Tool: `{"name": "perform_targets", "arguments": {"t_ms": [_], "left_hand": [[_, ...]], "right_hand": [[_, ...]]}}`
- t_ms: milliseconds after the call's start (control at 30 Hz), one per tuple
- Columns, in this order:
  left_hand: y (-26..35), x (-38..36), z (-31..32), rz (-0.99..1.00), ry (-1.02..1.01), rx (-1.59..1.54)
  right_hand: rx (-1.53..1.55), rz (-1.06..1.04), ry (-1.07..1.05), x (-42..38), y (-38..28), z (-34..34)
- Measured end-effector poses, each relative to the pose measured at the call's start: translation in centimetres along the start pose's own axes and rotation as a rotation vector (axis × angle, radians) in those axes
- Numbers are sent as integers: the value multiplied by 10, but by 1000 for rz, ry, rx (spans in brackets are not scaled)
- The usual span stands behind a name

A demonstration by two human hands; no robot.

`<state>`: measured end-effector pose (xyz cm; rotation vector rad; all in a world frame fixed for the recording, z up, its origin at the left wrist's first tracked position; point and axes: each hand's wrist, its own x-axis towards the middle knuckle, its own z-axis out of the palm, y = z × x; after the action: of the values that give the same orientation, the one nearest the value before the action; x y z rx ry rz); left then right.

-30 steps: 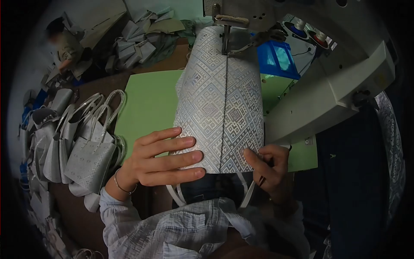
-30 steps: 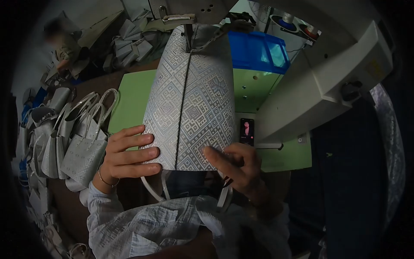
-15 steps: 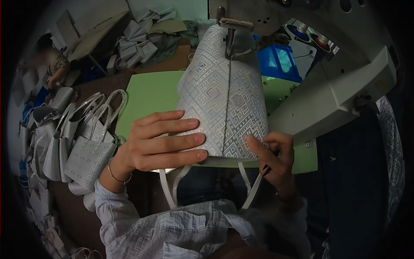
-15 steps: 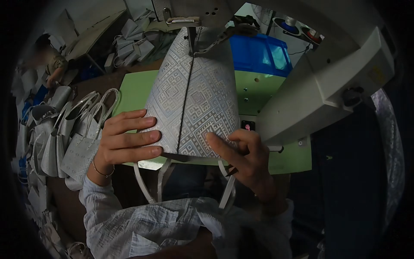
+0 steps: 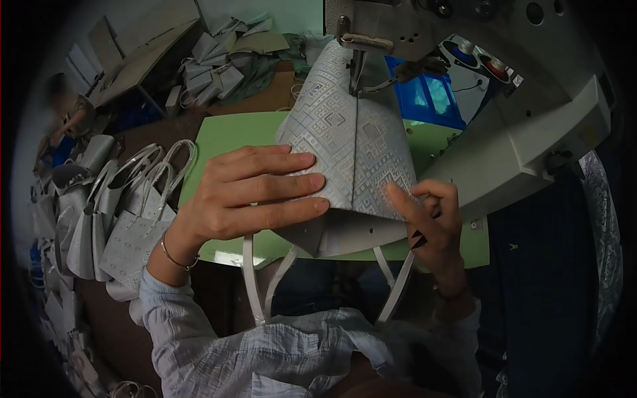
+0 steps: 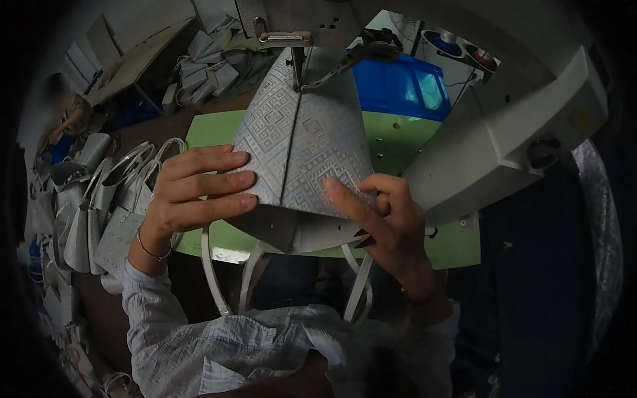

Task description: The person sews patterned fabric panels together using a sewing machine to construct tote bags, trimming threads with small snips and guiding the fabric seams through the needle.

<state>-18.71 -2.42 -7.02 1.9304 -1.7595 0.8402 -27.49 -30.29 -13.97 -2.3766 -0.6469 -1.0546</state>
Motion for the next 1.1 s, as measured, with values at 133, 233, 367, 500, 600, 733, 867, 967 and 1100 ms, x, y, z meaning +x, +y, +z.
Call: {"name": "perform_targets", "arguments": {"t_ms": [133,233,367,500,600,733,867,967,1100], "left_hand": [[-8,3,0,32,0,52],[-10,7,-1,3,-8,40],[-17,12,-2,31,-13,43],[-25,16,-2,42,-4,11],[-33,18,0,43,-5,12],[-41,21,0,51,-24,13],[-48,24,0,41,-33,7],[-53,25,1,47,-47,7],[-61,28,1,6,-60,-48]], "right_hand": [[-60,12,-4,4,4,1],[-44,35,-4,9,8,0],[-57,20,-1,14,13,0],[-57,35,-10,22,14,-2],[-62,56,-14,28,15,-2],[-75,61,-9,33,18,0],[-19,64,-5,38,23,0],[-18,81,-23,41,27,0],[-1,98,-34,47,29,1]]}}
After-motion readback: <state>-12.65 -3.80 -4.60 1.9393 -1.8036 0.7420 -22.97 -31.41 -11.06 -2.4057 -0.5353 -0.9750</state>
